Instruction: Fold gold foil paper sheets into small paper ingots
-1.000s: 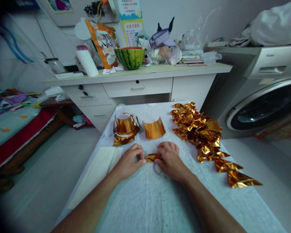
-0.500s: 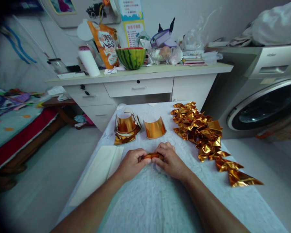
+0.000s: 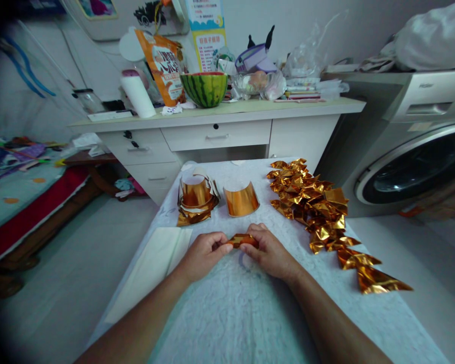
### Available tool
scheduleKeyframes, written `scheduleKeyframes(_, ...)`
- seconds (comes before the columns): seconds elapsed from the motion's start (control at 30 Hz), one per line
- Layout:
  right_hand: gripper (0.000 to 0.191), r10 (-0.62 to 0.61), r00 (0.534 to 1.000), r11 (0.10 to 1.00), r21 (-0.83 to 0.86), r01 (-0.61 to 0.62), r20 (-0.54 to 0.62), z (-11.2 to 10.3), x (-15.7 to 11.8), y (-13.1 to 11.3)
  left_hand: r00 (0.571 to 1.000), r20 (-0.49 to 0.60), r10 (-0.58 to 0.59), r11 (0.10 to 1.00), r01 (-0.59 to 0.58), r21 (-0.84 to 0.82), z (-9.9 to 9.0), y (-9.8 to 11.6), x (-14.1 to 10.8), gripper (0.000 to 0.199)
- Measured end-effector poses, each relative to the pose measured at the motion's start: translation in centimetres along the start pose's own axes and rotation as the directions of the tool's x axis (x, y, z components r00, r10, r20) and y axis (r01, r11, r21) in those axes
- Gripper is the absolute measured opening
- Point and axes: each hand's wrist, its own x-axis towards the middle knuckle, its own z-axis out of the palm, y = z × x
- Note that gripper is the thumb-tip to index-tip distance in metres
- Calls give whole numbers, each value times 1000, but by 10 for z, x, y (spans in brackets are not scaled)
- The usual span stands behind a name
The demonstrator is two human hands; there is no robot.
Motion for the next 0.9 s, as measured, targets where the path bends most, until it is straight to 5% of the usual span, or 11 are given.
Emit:
scheduleKeyframes(0.17, 30, 39, 999, 997, 70, -38, -4, -4, -1, 4, 999, 40, -17, 997, 20, -80, -2, 1, -1, 18)
scheduleKeyframes(0.57, 38, 171, 982, 956, 253, -146, -76, -17, -3, 19, 990, -120, -77, 992, 65, -104, -5, -3, 2, 26)
scheduleKeyframes(0.9, 37, 144, 988, 965, 228, -127, -59, -17, 1, 18, 979, -185, -92, 992, 74, -102, -2, -12, 2, 26)
